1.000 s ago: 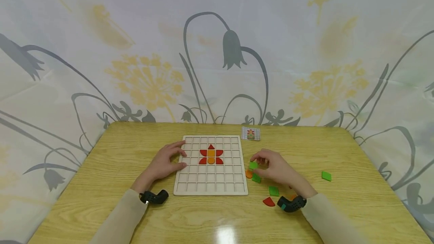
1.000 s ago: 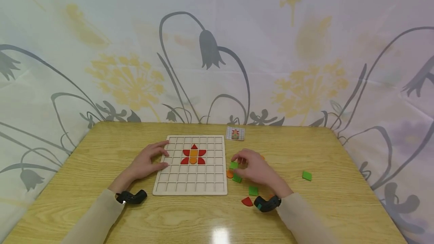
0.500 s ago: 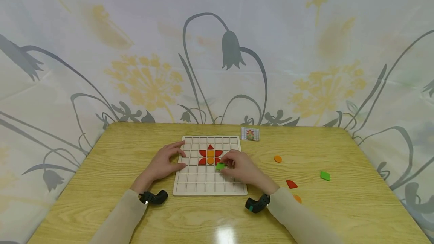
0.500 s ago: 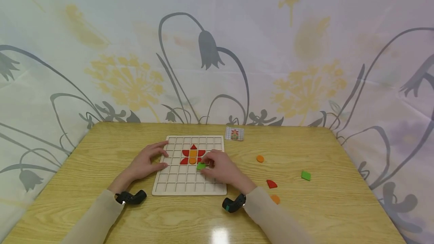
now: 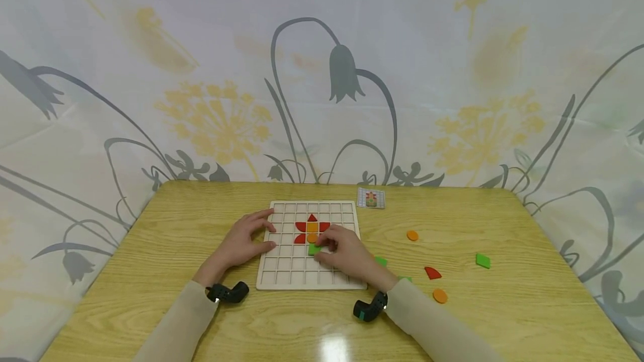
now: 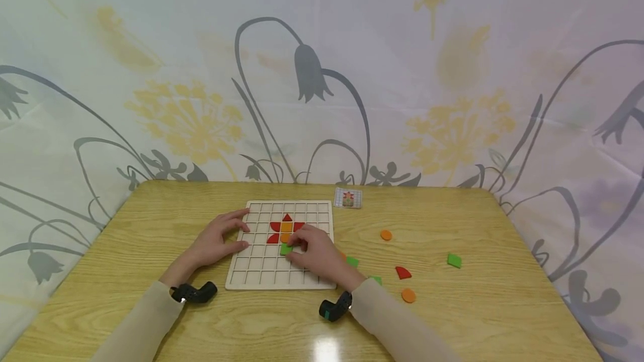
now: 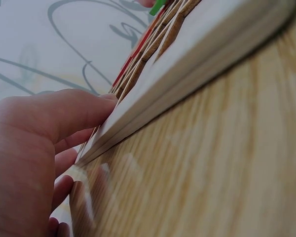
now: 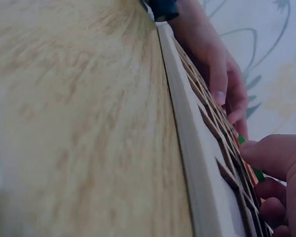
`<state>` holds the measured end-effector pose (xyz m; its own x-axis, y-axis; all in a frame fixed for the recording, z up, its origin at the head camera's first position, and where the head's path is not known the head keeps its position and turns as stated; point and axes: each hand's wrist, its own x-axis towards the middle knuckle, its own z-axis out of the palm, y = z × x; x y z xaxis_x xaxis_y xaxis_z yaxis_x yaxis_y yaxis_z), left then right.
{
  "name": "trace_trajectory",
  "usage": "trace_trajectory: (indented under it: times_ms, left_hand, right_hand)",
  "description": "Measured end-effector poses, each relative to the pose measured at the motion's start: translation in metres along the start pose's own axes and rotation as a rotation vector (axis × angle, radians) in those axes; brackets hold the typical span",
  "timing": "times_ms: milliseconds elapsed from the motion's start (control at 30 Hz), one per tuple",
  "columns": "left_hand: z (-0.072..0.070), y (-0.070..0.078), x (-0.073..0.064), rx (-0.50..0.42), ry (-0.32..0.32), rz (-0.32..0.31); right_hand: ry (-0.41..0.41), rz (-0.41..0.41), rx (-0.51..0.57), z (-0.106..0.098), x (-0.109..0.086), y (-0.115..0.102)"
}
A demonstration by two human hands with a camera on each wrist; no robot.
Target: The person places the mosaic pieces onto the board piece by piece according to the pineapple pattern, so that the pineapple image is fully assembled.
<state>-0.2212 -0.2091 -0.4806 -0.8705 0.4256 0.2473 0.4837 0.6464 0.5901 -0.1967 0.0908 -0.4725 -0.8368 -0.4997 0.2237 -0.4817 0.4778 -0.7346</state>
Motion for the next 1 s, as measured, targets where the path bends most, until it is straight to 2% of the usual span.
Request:
trace_trajectory:
  times_ms: [233, 633, 1000]
  left_hand:
    - [0.0000, 0.0015, 0.0001, 0.005, -0.004, -0.013]
    - [-0.0023, 0.0054, -0.0006, -0.006, -0.009, -0.023]
    - [-0.0023, 0.0052, 0.0003, 0.001, -0.010, -0.026]
  right_hand:
    - [0.007, 0.025, -0.018, 0.0026, -0.0024, -0.0016]
    - [0.055, -0.061, -0.037, 0.0058, -0.0038, 0.0008]
    - [0.053, -0.071, -0.039, 0.0058, -0.0030, 0.0016]
